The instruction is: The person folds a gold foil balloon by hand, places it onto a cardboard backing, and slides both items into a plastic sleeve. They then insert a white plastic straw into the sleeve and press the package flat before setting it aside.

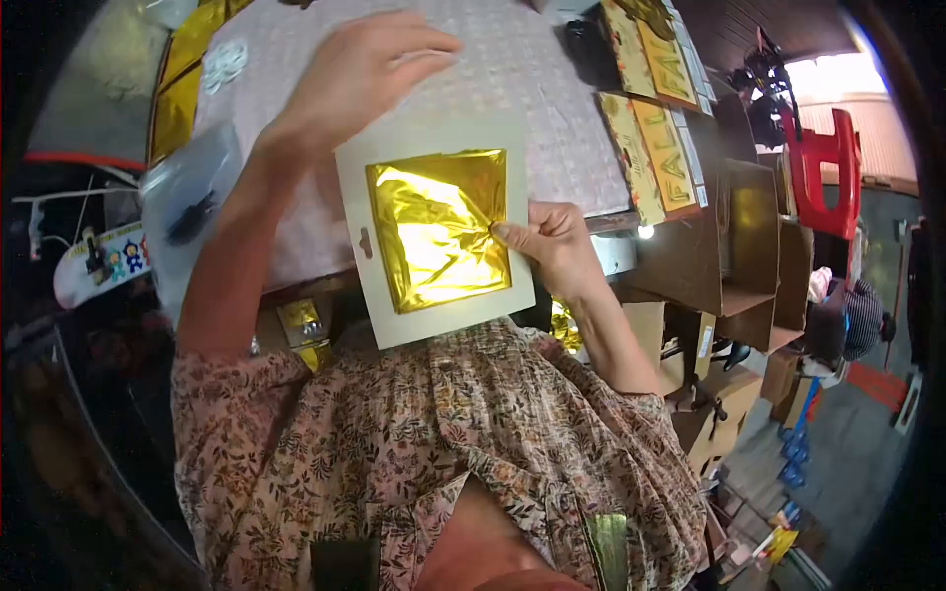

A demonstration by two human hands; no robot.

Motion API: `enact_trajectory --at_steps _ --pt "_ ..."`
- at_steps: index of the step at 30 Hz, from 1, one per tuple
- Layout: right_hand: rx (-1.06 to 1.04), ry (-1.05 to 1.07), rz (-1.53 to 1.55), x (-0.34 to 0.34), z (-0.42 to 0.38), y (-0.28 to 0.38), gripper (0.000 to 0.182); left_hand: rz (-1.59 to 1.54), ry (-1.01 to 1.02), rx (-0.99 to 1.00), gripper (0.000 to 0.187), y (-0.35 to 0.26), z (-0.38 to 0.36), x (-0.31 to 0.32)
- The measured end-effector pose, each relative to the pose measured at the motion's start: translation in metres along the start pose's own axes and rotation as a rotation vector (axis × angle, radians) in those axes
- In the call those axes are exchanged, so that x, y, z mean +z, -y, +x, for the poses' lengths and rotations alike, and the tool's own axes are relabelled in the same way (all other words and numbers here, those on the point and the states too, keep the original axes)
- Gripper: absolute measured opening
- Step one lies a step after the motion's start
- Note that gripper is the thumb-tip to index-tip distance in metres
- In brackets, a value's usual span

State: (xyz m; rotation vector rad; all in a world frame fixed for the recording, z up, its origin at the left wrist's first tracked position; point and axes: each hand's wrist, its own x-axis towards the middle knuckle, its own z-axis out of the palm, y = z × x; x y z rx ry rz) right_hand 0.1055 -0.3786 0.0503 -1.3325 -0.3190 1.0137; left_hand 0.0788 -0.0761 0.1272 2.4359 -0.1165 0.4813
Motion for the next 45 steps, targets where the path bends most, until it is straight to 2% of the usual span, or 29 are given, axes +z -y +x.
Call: enact_trajectory --at_steps 1,3,5,8,12,15,17,19,21,22,24,27,29,31,35,37,41,43,44,45 --pt "-0.004 0.005 0.043 -0.001 -0.004 0.000 0.018 0.145 0.108 0.216 0.025 0.001 0.023 0.012" --pt "-0.023 -0.026 0.013 -0.004 -0.011 0.004 0.018 0.175 0.198 0.376 0.023 0.008 0.059 0.056" --pt "-0.029 -0.056 -0.019 -0.007 -0.020 0.007 0.018 0.204 0.304 0.444 0.021 0.009 0.082 0.090" --pt "-0.036 -0.077 -0.074 -0.023 -0.027 0.003 0.017 0.210 0.460 0.401 0.020 0.011 0.107 0.128" --pt "-0.021 -0.101 -0.011 -0.029 -0.028 -0.001 0.017 0.143 0.446 0.472 0.018 0.022 0.118 0.150" --pt "-0.023 -0.120 0.005 -0.029 -0.027 0.004 0.016 0.208 0.532 0.363 0.014 0.014 0.121 0.134" --pt "-0.001 -0.154 0.015 -0.030 -0.026 0.008 0.015 0.190 0.541 0.080 0.013 0.001 0.115 0.104" --pt "-0.013 -0.177 0.004 -0.034 -0.024 0.009 0.015 -0.028 0.623 -0.142 0.032 -0.029 0.107 0.040" --pt "0.013 -0.149 0.033 -0.037 -0.023 0.012 0.015 -0.088 0.259 0.084 0.013 -0.007 0.077 0.039" --pt "0.033 -0.140 0.030 -0.037 -0.023 0.015 0.015 -0.082 0.250 0.087 0.013 -0.015 0.065 0.032" --pt "0.010 -0.151 0.035 -0.029 -0.019 0.017 0.015 -0.285 0.340 -0.133 0.024 -0.040 0.033 0.014" --pt "-0.017 -0.138 0.054 -0.019 -0.016 0.015 0.015 -0.152 0.256 -0.044 0.021 -0.041 0.009 0.012" --pt "-0.029 -0.104 0.059 -0.014 -0.015 0.015 0.016 -0.136 0.244 -0.071 0.022 -0.040 -0.003 0.009" --pt "-0.029 -0.085 0.071 -0.010 -0.014 0.014 0.017 -0.059 0.200 0.010 0.021 -0.035 -0.013 0.008" --pt "-0.017 -0.061 0.033 -0.009 -0.011 0.008 0.018 -0.012 0.190 -0.022 0.018 -0.036 -0.033 -0.003" --pt "-0.028 -0.099 -0.001 -0.009 -0.008 0.003 0.018 -0.077 0.080 -0.021 0.020 -0.032 -0.045 -0.011" --pt "-0.088 -0.088 -0.092 -0.003 -0.005 0.014 0.014 -0.066 -0.045 -0.073 0.021 -0.020 -0.085 -0.062" --pt "-0.048 -0.187 -0.293 -0.011 0.000 0.014 0.011 0.021 -0.214 -0.204 0.021 -0.001 -0.120 -0.101" --pt "-0.129 -0.152 -0.174 -0.017 0.008 0.007 0.009 0.147 -0.165 -0.259 0.022 0.005 -0.141 -0.127" --pt "-0.123 -0.203 -0.246 -0.019 0.009 0.014 0.010 0.182 -0.184 -0.301 0.022 0.012 -0.164 -0.143"
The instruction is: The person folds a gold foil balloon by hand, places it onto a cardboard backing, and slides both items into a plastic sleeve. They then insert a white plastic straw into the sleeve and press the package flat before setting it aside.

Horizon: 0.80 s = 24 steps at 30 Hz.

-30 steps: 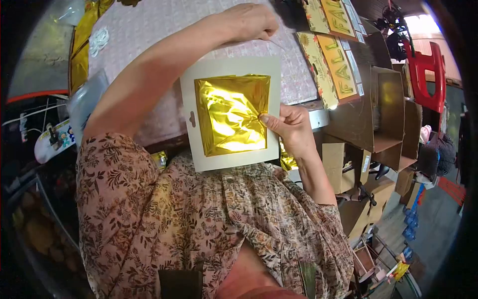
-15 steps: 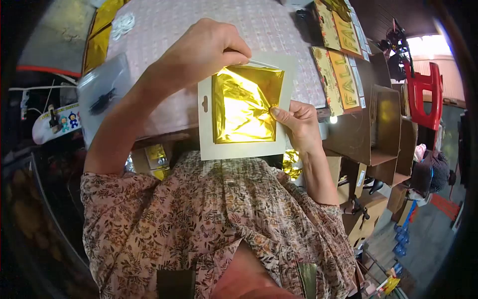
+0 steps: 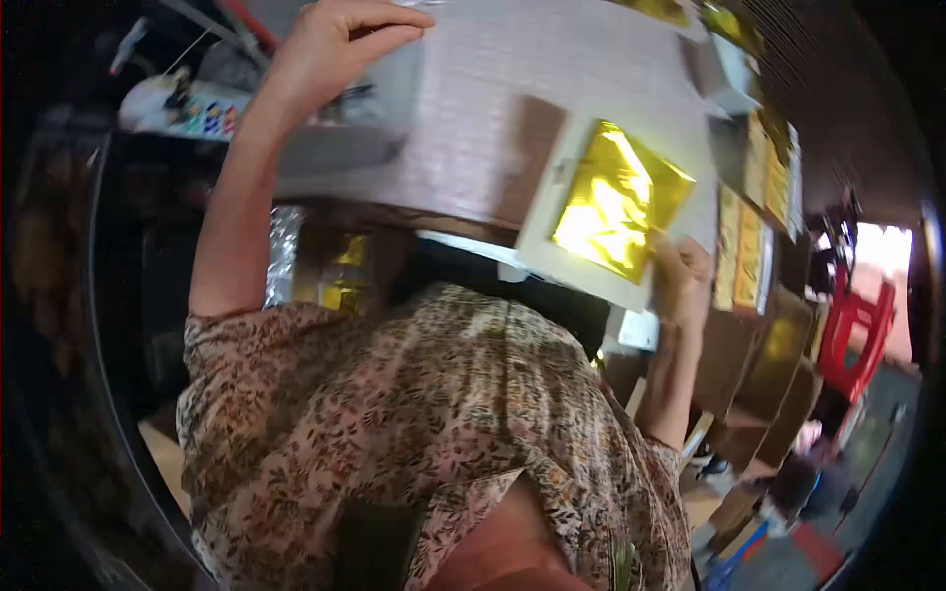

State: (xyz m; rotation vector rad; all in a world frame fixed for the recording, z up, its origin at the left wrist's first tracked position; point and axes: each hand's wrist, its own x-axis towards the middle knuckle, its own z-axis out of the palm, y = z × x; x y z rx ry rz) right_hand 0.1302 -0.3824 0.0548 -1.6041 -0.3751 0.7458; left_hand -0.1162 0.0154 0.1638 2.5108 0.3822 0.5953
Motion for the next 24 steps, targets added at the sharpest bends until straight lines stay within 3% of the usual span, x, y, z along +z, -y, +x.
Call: enact_trajectory --at_steps 1,3,7,10,11,15,18,24 --pt "0.106 0.030 -0.116 -0.007 0.002 0.017 0.011 0.057 -0.019 -0.088 0.022 0.016 -0.017 -0.012" --pt "-0.111 0.088 0.134 -0.007 0.016 0.009 0.010 0.053 -0.026 -0.237 0.021 0.043 -0.052 -0.024" --pt "-0.148 0.054 0.223 -0.012 0.031 0.014 0.013 0.025 0.071 -0.278 0.021 0.073 -0.104 -0.015" --pt "-0.139 0.105 0.202 -0.017 0.039 0.017 0.014 -0.051 0.061 -0.360 0.032 0.084 -0.122 0.001" --pt "-0.134 0.100 0.190 -0.016 0.038 0.018 0.014 -0.047 -0.016 -0.220 0.036 0.094 -0.126 0.010" --pt "-0.160 0.102 0.206 -0.015 0.042 0.017 0.022 -0.050 -0.019 -0.204 0.039 0.108 -0.140 0.020" --pt "-0.185 0.104 0.219 -0.001 0.037 0.022 0.024 -0.245 -0.030 -0.282 0.039 0.119 -0.143 0.026" --pt "-0.147 0.078 0.226 0.020 0.032 0.018 0.024 -0.131 0.024 -0.261 0.030 0.113 -0.142 0.020"
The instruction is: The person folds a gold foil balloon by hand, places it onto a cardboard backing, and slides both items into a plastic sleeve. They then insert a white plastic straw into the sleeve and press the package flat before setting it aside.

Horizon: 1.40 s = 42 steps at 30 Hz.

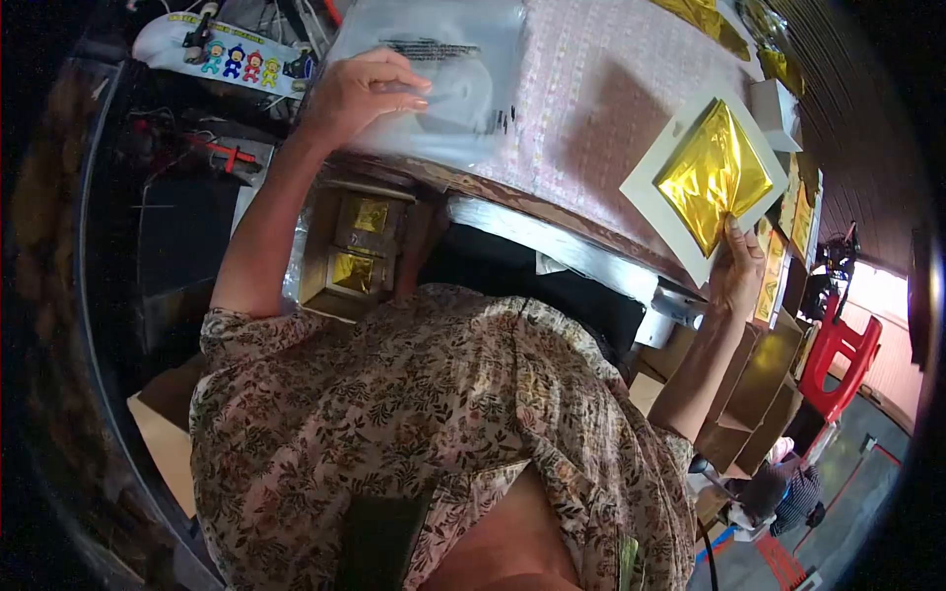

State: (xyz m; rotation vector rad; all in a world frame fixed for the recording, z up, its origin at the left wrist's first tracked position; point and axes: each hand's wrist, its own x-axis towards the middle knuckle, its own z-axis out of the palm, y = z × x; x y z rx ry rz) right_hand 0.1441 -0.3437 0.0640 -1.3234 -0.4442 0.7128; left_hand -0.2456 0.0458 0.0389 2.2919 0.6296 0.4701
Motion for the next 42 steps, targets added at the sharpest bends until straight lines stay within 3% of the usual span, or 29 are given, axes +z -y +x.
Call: enact_trajectory --at_steps 5,18,20,22,24,25,27,28,30,34,38,42 --pt "-0.049 0.042 0.039 0.020 -0.006 0.011 0.016 -0.025 -0.021 0.029 0.021 0.002 0.005 0.000" --pt "-0.061 0.049 0.049 -0.026 -0.011 0.011 0.021 -0.045 -0.025 0.015 0.026 0.009 0.010 0.001" --pt "-0.060 0.079 0.077 -0.040 -0.011 0.007 0.022 -0.012 0.023 -0.089 0.022 0.012 0.014 -0.001" --pt "-0.062 0.071 0.085 -0.048 -0.010 0.004 0.022 -0.049 0.018 -0.059 0.020 0.008 0.018 -0.006" --pt "-0.064 0.057 0.092 -0.055 -0.009 0.004 0.022 -0.046 0.099 -0.281 0.022 0.001 0.028 -0.012" --pt "-0.073 0.057 0.097 -0.056 -0.007 0.006 0.021 -0.033 0.090 -0.274 0.022 -0.008 0.032 -0.016" --pt "-0.086 0.081 0.122 -0.065 -0.001 0.010 0.019 0.070 -0.086 -0.158 0.025 -0.024 0.046 -0.022" --pt "-0.090 0.073 0.129 -0.075 0.005 0.009 0.019 0.076 -0.080 -0.150 0.025 -0.042 0.055 -0.023" --pt "-0.066 0.037 0.117 -0.097 0.022 0.002 0.018 0.429 -0.382 -0.099 0.030 -0.097 0.073 -0.019" --pt "-0.024 0.011 0.073 -0.106 0.044 0.005 0.016 0.507 -0.464 -0.027 0.031 -0.132 0.130 0.044" --pt "0.034 0.037 0.044 -0.119 0.068 -0.013 0.015 0.407 -0.264 -0.142 0.030 -0.152 0.163 0.152" --pt "0.088 0.062 0.011 -0.113 0.062 -0.016 0.012 0.249 -0.153 -0.139 0.032 -0.144 0.152 0.200"
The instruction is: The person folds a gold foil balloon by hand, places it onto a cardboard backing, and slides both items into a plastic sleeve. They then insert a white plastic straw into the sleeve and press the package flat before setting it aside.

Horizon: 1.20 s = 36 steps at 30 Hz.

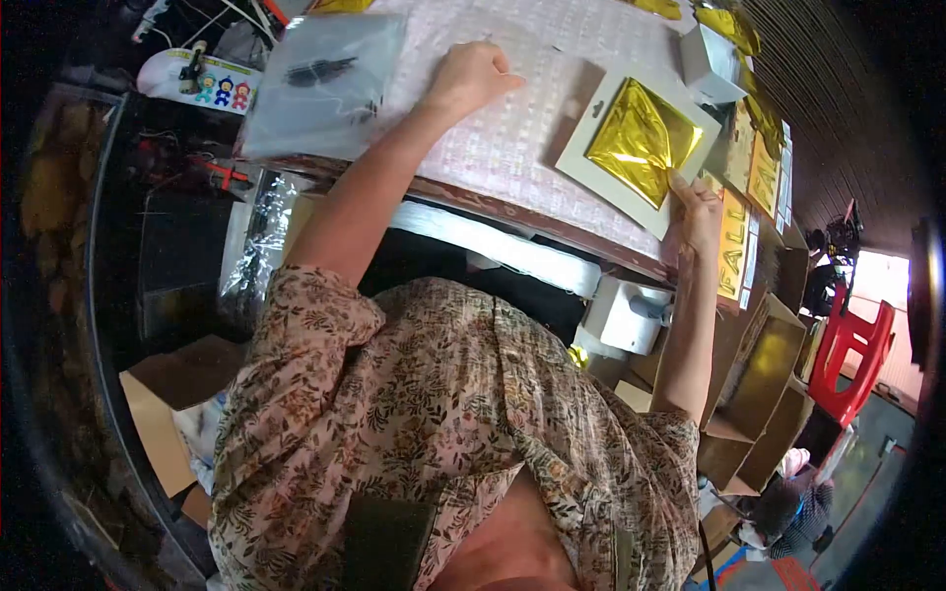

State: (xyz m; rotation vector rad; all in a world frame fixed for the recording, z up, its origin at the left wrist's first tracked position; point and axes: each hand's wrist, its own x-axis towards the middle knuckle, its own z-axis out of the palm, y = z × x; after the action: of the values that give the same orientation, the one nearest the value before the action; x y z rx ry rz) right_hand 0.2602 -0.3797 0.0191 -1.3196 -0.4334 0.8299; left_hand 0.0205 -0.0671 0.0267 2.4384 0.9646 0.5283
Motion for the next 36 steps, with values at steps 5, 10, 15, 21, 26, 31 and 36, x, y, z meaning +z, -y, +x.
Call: enact_trajectory --at_steps 5,10,15,21,26,31,36 --pt "0.083 0.074 -0.009 0.003 0.001 0.005 0.012 -0.210 0.025 0.027 0.043 0.009 -0.032 0.001" --pt "0.105 0.132 -0.006 0.024 0.012 0.003 0.009 -0.204 0.046 0.108 0.041 0.009 -0.035 0.001" --pt "0.200 0.052 -0.022 0.048 -0.002 0.008 0.009 -0.171 0.168 0.059 0.038 0.005 -0.025 -0.010" --pt "0.229 0.035 -0.040 0.058 -0.017 0.012 0.011 -0.096 0.191 0.120 0.025 0.006 -0.020 -0.008" --pt "0.273 0.033 -0.101 0.048 -0.016 0.008 0.012 -0.096 0.225 0.091 0.022 0.003 -0.016 -0.014" --pt "0.328 0.038 -0.054 0.047 -0.014 0.007 0.013 -0.139 0.220 0.141 0.021 0.004 -0.016 -0.016" --pt "0.347 0.065 -0.124 0.046 0.002 0.010 0.017 -0.136 0.237 0.189 0.016 -0.007 -0.020 -0.022"
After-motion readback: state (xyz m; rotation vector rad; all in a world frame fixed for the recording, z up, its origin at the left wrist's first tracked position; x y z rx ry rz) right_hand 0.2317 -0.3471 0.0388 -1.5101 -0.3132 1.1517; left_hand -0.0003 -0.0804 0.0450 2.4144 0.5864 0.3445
